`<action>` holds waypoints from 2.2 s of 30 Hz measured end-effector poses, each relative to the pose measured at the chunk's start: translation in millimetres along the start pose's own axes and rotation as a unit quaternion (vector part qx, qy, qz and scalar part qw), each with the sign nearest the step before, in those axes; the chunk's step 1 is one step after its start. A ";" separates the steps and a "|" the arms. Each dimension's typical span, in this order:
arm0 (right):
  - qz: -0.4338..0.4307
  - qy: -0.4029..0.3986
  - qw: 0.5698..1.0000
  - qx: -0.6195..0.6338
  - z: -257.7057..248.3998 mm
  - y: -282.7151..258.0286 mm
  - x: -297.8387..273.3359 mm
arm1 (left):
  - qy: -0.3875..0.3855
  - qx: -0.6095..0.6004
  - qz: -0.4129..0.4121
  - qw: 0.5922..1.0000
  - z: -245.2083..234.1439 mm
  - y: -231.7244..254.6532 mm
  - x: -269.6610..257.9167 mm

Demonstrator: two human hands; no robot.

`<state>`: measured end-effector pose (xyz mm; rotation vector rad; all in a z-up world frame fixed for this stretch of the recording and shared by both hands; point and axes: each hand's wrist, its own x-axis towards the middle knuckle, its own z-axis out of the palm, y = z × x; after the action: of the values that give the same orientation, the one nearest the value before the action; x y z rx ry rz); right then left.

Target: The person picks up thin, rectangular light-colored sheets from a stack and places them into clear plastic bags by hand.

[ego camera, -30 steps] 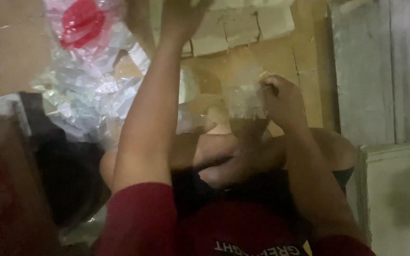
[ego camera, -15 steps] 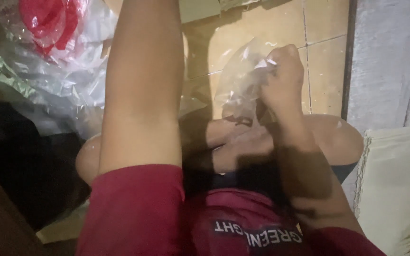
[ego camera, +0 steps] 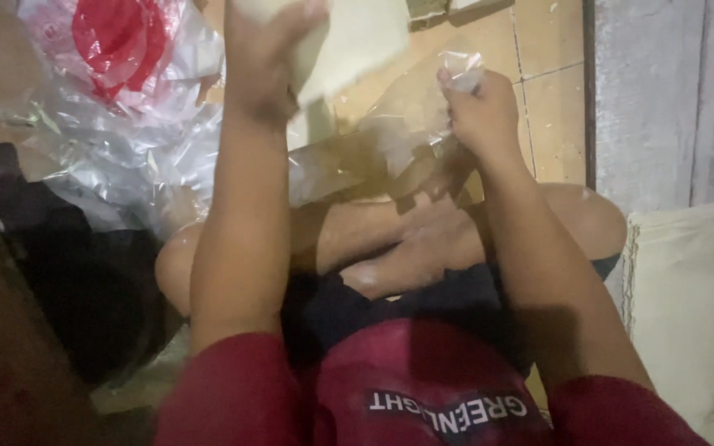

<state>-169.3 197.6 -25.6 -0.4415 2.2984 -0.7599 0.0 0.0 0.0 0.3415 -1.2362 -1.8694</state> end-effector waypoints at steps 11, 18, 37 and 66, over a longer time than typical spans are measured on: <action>-0.027 -0.014 0.996 0.083 -15.6 -35.2 -53.0 | -0.142 0.285 0.078 0.945 53.1 39.1 -94.6; 0.086 -0.047 0.981 0.170 -33.6 -48.0 -63.6 | -0.386 0.485 0.015 0.785 52.5 33.2 -91.2; -0.329 -0.173 0.925 -0.082 57.0 51.6 -80.7 | 0.414 -0.159 -0.098 0.891 76.0 -77.1 -62.7; -0.055 -0.046 0.917 0.392 0.7 -1.9 -66.4 | -0.185 0.658 -0.189 0.704 22.8 -78.5 -14.2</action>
<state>-120.8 228.6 7.7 -0.2172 1.6940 -1.5783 -44.7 37.2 -59.3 1.0541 -2.8480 -0.9779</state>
